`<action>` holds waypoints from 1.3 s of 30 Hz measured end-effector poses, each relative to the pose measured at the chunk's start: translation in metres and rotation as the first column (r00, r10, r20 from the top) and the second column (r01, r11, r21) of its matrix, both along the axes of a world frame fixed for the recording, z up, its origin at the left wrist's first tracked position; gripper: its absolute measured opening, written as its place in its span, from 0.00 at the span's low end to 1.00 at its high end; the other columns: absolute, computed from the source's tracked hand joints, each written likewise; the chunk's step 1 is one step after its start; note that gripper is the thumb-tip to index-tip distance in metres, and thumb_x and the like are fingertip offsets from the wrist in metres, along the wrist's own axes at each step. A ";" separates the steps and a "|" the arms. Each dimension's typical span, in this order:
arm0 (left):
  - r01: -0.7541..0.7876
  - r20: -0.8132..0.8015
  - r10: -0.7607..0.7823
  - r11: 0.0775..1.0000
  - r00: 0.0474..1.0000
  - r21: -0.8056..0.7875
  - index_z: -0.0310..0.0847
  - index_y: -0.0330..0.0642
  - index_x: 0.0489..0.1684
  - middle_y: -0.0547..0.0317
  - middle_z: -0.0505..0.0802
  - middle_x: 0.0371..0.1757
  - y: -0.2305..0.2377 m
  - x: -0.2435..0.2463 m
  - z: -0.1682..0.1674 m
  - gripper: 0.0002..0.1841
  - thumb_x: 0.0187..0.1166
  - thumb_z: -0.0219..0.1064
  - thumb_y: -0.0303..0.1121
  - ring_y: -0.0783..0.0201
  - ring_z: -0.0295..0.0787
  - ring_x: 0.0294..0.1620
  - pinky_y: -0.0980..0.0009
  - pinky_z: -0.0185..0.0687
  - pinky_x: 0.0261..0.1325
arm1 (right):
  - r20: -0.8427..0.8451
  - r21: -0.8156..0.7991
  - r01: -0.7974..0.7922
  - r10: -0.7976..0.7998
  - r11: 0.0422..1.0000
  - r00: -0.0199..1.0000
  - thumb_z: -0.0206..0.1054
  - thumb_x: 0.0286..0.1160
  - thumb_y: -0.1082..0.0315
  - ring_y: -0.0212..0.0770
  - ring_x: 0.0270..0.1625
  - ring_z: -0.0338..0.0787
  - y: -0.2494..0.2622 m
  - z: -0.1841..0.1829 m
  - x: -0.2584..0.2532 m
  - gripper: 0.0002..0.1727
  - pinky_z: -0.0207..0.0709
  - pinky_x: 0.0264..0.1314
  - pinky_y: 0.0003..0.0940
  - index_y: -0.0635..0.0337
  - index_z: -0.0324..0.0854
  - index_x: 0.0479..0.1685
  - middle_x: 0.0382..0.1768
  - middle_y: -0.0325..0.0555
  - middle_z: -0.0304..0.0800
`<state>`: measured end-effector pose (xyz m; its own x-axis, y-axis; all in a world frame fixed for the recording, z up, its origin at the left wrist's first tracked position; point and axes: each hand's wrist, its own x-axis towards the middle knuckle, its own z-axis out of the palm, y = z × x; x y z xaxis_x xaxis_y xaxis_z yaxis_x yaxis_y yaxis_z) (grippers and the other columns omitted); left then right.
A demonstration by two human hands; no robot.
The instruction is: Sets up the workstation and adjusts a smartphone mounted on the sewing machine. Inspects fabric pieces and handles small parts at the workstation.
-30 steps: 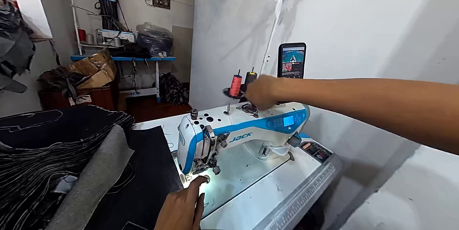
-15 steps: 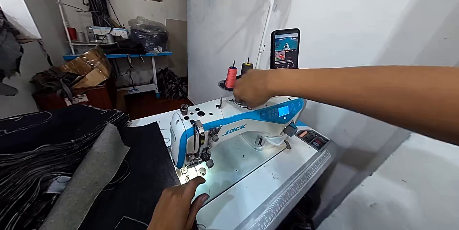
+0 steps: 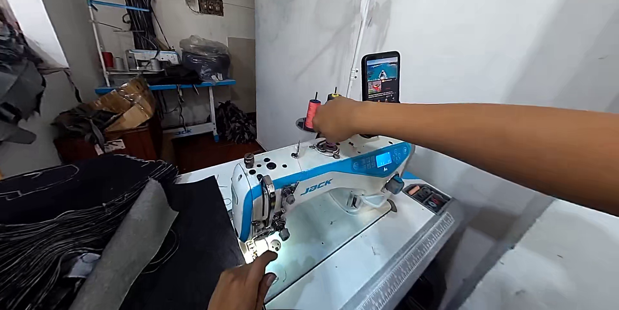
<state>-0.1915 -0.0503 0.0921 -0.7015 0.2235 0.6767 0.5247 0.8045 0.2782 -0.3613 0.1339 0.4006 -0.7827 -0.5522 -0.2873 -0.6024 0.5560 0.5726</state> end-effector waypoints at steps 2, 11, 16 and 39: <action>0.010 0.024 -0.010 1.000 1.000 -0.022 0.86 0.35 0.55 0.52 0.88 0.19 -0.001 0.000 0.000 0.19 0.88 0.54 0.39 0.53 0.86 0.15 0.55 0.82 0.20 | -0.005 0.074 0.085 -0.085 0.994 0.996 0.69 0.76 0.67 0.61 0.47 0.87 -0.001 -0.004 0.007 0.10 0.76 0.45 0.61 0.69 0.85 0.39 0.42 0.61 0.87; 0.027 -0.033 -0.030 0.996 0.999 -0.086 0.89 0.38 0.49 0.54 0.90 0.20 -0.002 0.000 -0.003 0.18 0.87 0.57 0.42 0.56 0.88 0.17 0.59 0.83 0.23 | 0.069 0.046 -0.018 0.015 0.999 0.997 0.67 0.79 0.68 0.58 0.48 0.87 0.000 0.000 0.017 0.10 0.76 0.47 0.57 0.67 0.88 0.40 0.41 0.59 0.88; 0.016 -0.354 -0.121 0.958 0.927 -0.285 0.86 0.49 0.42 0.60 0.88 0.25 0.006 0.006 0.006 0.09 0.83 0.57 0.33 0.58 0.84 0.26 0.66 0.79 0.31 | 0.056 0.046 -0.010 0.007 0.999 0.998 0.68 0.76 0.71 0.61 0.49 0.87 0.006 -0.003 0.008 0.08 0.77 0.48 0.60 0.70 0.86 0.38 0.43 0.62 0.87; -0.392 -0.248 0.312 0.818 0.917 -0.421 0.91 0.33 0.49 0.45 0.89 0.50 0.117 -0.121 0.171 0.42 0.70 0.64 0.72 0.50 0.88 0.42 0.54 0.81 0.46 | -0.077 -0.500 -0.049 0.011 0.865 0.997 0.53 0.88 0.76 0.55 0.54 0.87 0.069 0.041 0.130 0.14 0.75 0.59 0.44 0.81 0.82 0.51 0.46 0.67 0.87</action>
<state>-0.3121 0.0669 0.2633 -0.6826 0.2911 0.6703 0.1853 0.9562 -0.2265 -0.2308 0.2024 0.4421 -0.7710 -0.6306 0.0888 -0.5926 0.7615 0.2627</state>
